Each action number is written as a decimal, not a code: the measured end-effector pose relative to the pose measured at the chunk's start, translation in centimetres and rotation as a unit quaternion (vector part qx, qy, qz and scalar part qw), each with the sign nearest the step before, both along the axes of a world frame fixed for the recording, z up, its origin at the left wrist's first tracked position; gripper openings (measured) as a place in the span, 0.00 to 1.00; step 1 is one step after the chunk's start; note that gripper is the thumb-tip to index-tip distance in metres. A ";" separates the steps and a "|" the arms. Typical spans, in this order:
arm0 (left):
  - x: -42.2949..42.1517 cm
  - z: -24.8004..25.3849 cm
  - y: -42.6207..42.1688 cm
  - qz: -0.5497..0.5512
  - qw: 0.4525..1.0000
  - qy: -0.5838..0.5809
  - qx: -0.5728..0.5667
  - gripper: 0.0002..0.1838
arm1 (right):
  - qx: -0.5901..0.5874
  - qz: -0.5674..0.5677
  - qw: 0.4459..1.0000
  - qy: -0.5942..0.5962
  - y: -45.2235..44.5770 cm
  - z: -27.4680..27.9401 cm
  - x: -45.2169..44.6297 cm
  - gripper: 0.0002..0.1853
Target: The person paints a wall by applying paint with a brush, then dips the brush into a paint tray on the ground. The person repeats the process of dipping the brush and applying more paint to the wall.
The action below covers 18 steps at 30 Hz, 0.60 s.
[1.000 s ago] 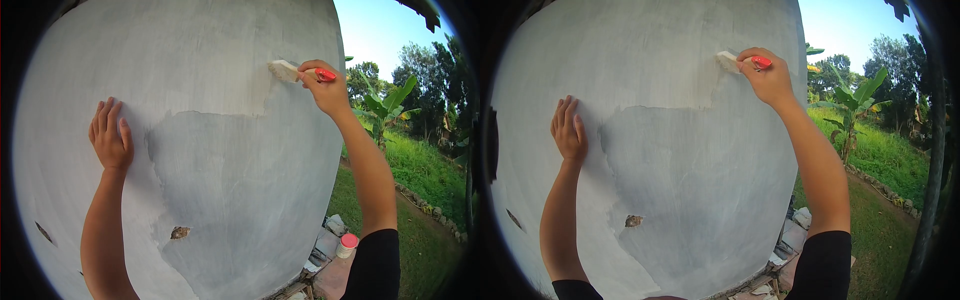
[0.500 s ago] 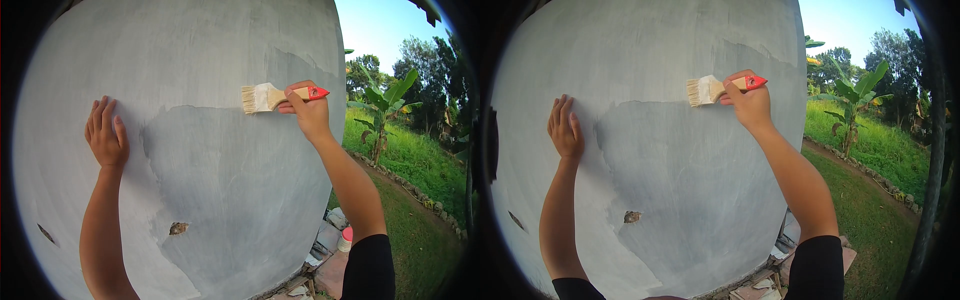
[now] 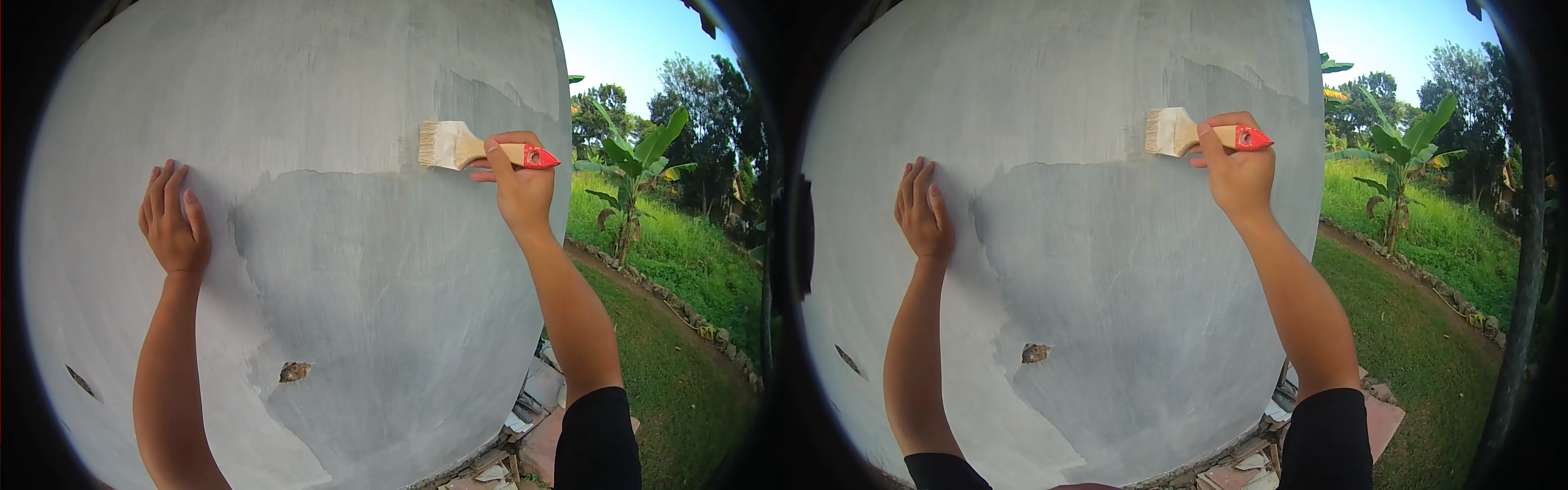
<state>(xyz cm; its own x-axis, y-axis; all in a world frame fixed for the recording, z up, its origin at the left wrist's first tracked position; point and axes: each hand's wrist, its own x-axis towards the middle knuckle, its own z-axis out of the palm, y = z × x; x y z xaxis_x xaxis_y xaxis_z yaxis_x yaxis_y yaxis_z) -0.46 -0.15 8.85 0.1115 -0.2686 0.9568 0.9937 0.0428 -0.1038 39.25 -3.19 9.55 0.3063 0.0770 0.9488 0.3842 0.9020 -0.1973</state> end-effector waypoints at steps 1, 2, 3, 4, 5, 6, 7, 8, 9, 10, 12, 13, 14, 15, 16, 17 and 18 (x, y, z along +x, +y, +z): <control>0.0 -0.1 0.1 0.000 1.000 0.000 0.000 0.19 | -0.045 0.092 0.995 0.012 -0.3 0.2 -0.4 0.04; 0.0 -0.1 0.1 0.001 1.000 -0.002 -0.006 0.20 | -0.089 0.184 0.979 0.024 -0.3 0.4 -0.6 0.04; -0.1 -0.1 0.1 0.004 1.000 -0.003 -0.010 0.21 | -0.088 0.186 0.978 0.026 0.1 0.6 -0.4 0.04; -0.1 -0.1 0.2 0.006 1.000 -0.001 -0.010 0.21 | -0.039 0.050 0.998 -0.006 0.7 0.9 0.2 0.04; -0.1 -0.1 0.2 0.003 1.000 -0.001 -0.009 0.20 | 0.011 -0.086 0.995 -0.038 1.1 1.4 0.5 0.04; -0.1 -0.1 0.1 0.001 1.000 -0.001 -0.007 0.20 | 0.013 -0.084 0.996 -0.038 1.0 2.2 0.1 0.04; -0.2 0.0 0.1 0.002 1.000 0.000 -0.008 0.20 | 0.041 -0.052 0.998 -0.010 0.4 2.9 -0.5 0.03; -0.1 0.0 0.1 0.001 1.000 0.001 -0.008 0.20 | 0.069 -0.020 0.997 0.020 0.0 3.4 -1.0 0.03; -0.1 0.0 0.1 0.001 1.000 0.001 -0.008 0.20 | 0.068 -0.020 0.997 0.020 0.1 3.6 -1.2 0.03; -0.1 -0.1 0.1 0.002 1.000 0.001 -0.008 0.20 | 0.015 0.072 0.997 0.020 0.1 3.8 -1.4 0.03; 0.0 0.0 0.0 0.000 1.000 0.002 0.004 0.19 | -0.037 0.165 0.985 0.020 0.7 4.2 -0.8 0.04; 0.0 0.0 0.1 0.001 1.000 0.003 0.005 0.19 | 0.011 0.018 1.000 -0.014 1.5 4.4 0.2 0.04; 0.0 0.0 0.2 0.001 1.000 0.004 0.006 0.19 | 0.059 -0.128 0.989 -0.048 2.2 4.5 0.8 0.05; -0.1 0.0 0.2 0.001 1.000 0.004 0.007 0.19 | 0.062 -0.126 0.989 -0.049 1.7 5.0 0.5 0.05; -0.2 0.1 0.1 0.003 1.000 0.003 0.008 0.19 | 0.034 -0.047 0.998 -0.018 0.9 5.5 0.2 0.07; -0.1 0.1 0.1 0.001 1.000 0.003 0.008 0.19 | 0.005 0.030 0.999 0.014 0.4 5.7 -0.1 0.08; 0.0 0.1 0.1 -0.002 1.000 0.005 0.007 0.19 | 0.004 0.029 0.999 0.015 0.6 5.8 -0.3 0.08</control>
